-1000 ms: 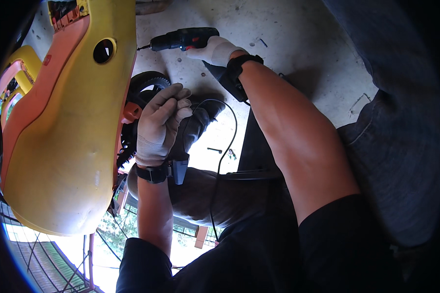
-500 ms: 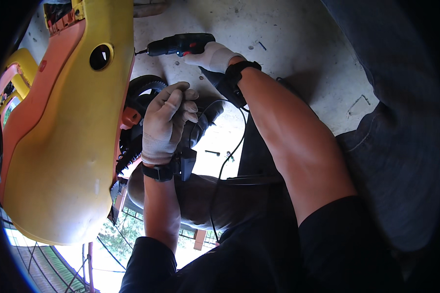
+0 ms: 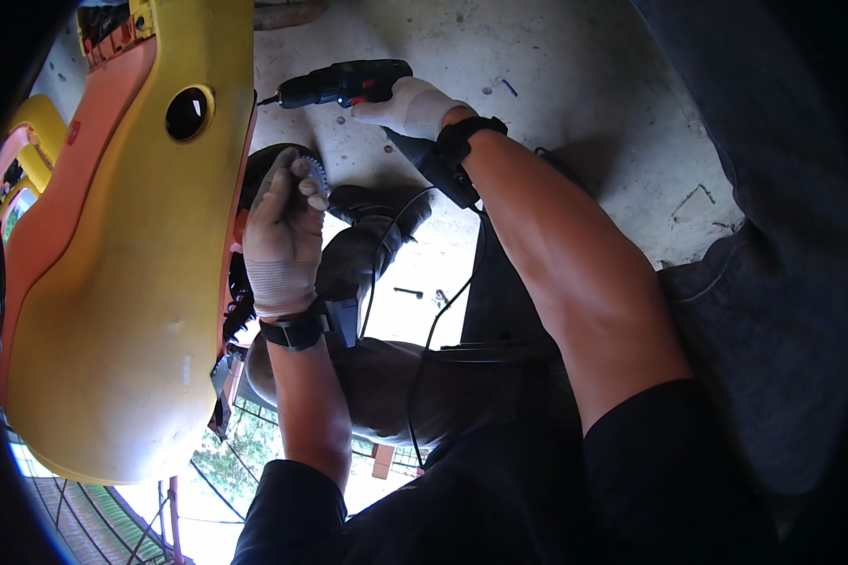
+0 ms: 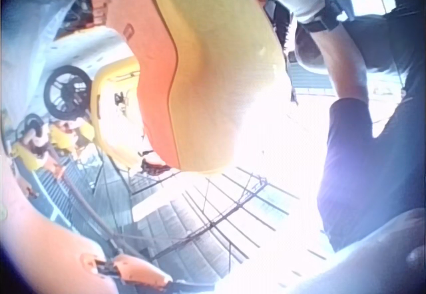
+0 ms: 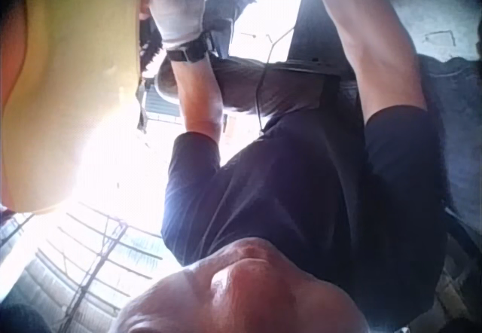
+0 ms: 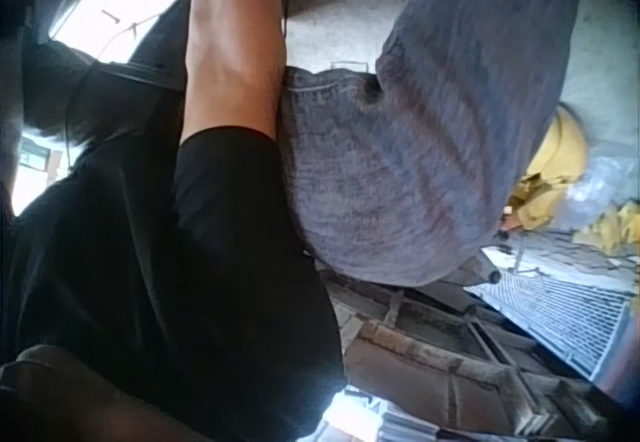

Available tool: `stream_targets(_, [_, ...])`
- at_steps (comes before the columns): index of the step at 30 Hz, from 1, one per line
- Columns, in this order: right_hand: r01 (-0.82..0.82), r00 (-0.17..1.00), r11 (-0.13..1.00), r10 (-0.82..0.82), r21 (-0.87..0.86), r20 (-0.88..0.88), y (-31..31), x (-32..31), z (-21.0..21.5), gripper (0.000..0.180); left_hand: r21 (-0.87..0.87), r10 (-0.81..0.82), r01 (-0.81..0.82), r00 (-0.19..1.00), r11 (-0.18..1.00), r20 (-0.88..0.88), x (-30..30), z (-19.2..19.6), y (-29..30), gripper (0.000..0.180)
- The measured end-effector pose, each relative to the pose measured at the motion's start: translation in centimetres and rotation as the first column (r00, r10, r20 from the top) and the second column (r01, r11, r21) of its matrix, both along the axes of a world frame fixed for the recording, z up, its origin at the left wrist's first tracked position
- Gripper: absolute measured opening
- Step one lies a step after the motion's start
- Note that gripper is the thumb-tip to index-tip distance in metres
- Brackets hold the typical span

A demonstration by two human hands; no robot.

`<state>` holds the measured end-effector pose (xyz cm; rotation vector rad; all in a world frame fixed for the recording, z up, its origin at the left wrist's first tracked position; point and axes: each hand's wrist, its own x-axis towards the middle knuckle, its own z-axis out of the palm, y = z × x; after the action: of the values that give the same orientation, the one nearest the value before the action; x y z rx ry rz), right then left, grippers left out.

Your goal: The person uses a corded power drill to fasten screws into the yellow and orange plastic body panels of a small vehicle. They repeatedly position the panels, align screw holes, and drive screws to secure the components together.

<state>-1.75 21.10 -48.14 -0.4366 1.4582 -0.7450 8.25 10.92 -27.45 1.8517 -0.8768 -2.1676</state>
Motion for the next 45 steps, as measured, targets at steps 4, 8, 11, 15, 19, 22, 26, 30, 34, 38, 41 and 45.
stream_targets(4, [0.003, 1.0, 1.0, -0.003, 0.008, 0.012, -0.2, -0.2, 0.2, 0.073, 0.057, 0.224, -0.217, 0.948, 0.975, -0.225, 1.6, -0.9, -1.8, 0.025])
stream_targets(8, [-0.036, 0.999, 0.999, 0.036, 0.022, 0.001, -0.3, -0.7, 0.6, 0.078, 0.194, 0.354, -0.305, 0.876, 0.932, -0.326, 1.4, -0.9, -2.3, 0.025])
stream_targets(11, [-0.013, 1.0, 1.0, 0.013, 0.027, 0.013, -0.5, -0.8, 0.7, 0.08, 0.227, 0.379, -0.316, 0.859, 0.921, -0.344, 0.9, -1.2, -2.3, 0.026])
stream_targets(15, [0.045, 0.991, 0.997, -0.052, 0.057, 0.124, -0.3, -1.0, 1.8, 0.083, 0.234, 0.407, -0.34, 0.837, 0.911, -0.366, 0.6, -2.0, -2.5, 0.028])
stream_targets(19, [0.065, 0.986, 0.993, -0.08, 0.1, 0.147, -0.3, 0.8, 0.4, 0.09, 0.219, 0.421, -0.364, 0.837, 0.905, -0.35, 0.0, -2.1, -2.5, 0.029])
stream_targets(22, [0.032, 0.993, 0.995, -0.043, 0.094, 0.114, -0.3, 0.7, 0.4, 0.086, 0.255, 0.476, -0.407, 0.803, 0.877, -0.358, -0.1, -2.0, -2.4, 0.029])
stream_targets(26, [0.073, 0.996, 0.993, -0.077, 0.092, 0.044, -0.2, 1.6, -0.1, 0.076, 0.285, 0.508, -0.428, 0.79, 0.858, -0.344, -0.1, -2.0, -2.7, 0.03])
stream_targets(30, [-0.052, 0.999, 0.999, 0.052, -0.012, -0.003, -0.6, 2.2, -0.8, 0.065, 0.244, 0.496, -0.435, 0.805, 0.867, -0.326, 0.3, -2.2, -2.7, 0.032])
stream_targets(34, [-0.05, 0.999, 0.997, 0.048, 0.056, 0.022, -1.1, 0.5, -0.4, 0.076, 0.211, 0.456, -0.407, 0.83, 0.889, -0.319, 0.2, -2.3, -2.6, 0.034])
stream_targets(38, [-0.063, 0.998, 0.997, 0.063, 0.038, 0.0, -1.5, -0.4, -0.2, 0.078, 0.225, 0.478, -0.424, 0.817, 0.877, -0.323, 0.3, -2.2, -2.5, 0.036])
stream_targets(41, [-0.08, 0.997, 0.996, 0.08, 0.039, -0.006, -1.8, -0.6, -0.2, 0.081, 0.26, 0.534, -0.472, 0.795, 0.842, -0.287, 0.1, -1.8, -2.6, 0.041])
stream_targets(45, [-0.074, 0.997, 0.997, 0.073, 0.034, 0.035, -2.0, -1.1, -0.4, 0.087, 0.257, 0.535, -0.473, 0.792, 0.843, -0.294, -0.2, -1.7, -2.6, 0.041])
